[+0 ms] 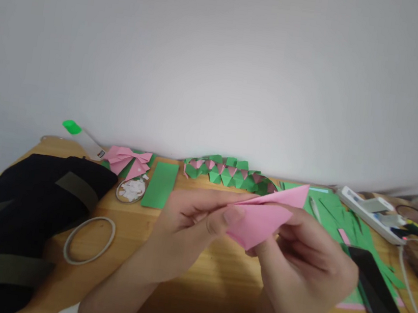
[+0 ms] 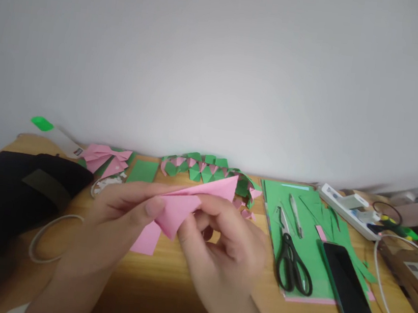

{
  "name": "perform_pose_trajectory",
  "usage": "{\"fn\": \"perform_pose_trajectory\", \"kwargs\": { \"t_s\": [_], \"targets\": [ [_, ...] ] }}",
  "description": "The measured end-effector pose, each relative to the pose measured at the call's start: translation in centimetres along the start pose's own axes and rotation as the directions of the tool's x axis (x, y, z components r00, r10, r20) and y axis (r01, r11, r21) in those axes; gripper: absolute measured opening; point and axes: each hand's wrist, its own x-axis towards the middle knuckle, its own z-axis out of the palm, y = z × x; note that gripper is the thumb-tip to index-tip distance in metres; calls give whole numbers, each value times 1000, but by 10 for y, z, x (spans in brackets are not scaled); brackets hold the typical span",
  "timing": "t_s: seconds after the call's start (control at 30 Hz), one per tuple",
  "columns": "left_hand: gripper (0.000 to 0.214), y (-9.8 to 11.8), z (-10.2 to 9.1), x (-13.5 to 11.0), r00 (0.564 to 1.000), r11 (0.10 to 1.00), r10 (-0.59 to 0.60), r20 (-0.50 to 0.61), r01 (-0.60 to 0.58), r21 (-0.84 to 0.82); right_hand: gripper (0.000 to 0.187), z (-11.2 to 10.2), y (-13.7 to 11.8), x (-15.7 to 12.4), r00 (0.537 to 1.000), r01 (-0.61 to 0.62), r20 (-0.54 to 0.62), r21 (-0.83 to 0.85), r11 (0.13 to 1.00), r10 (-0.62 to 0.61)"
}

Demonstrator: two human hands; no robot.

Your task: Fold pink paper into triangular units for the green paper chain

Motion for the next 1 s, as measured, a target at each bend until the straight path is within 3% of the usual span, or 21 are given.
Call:
{"fn": "perform_pose_trajectory", "kwargs": {
  "t_s": [0.23, 0.47, 0.67, 0.8, 1.0],
  "targets": [
    [20, -3, -3, -3, 999, 998, -45, -12, 45, 46, 18, 0, 0, 2, 996, -54, 71, 107, 993, 47],
    [24, -5, -3, 0, 993, 989, -106, 44, 110, -102, 17, 2, -4, 3, 999, -39, 41, 120, 992, 35],
    [22, -4, -3, -1, 996, 996, -90, 26, 91, -7, 16, 2, -3, 3, 996, -92, -2, 117, 989, 93],
    [25, 0, -4, -2, 991, 992, -122, 50, 122, 12, 24, 1, -1, 2, 990, -141, 25, 167, 976, 139],
    [19, -4, -4, -1, 991, 980, -129, 39, 134, -148, 32, -2, -1, 4, 998, -49, 43, 127, 991, 44]
  ]
}}
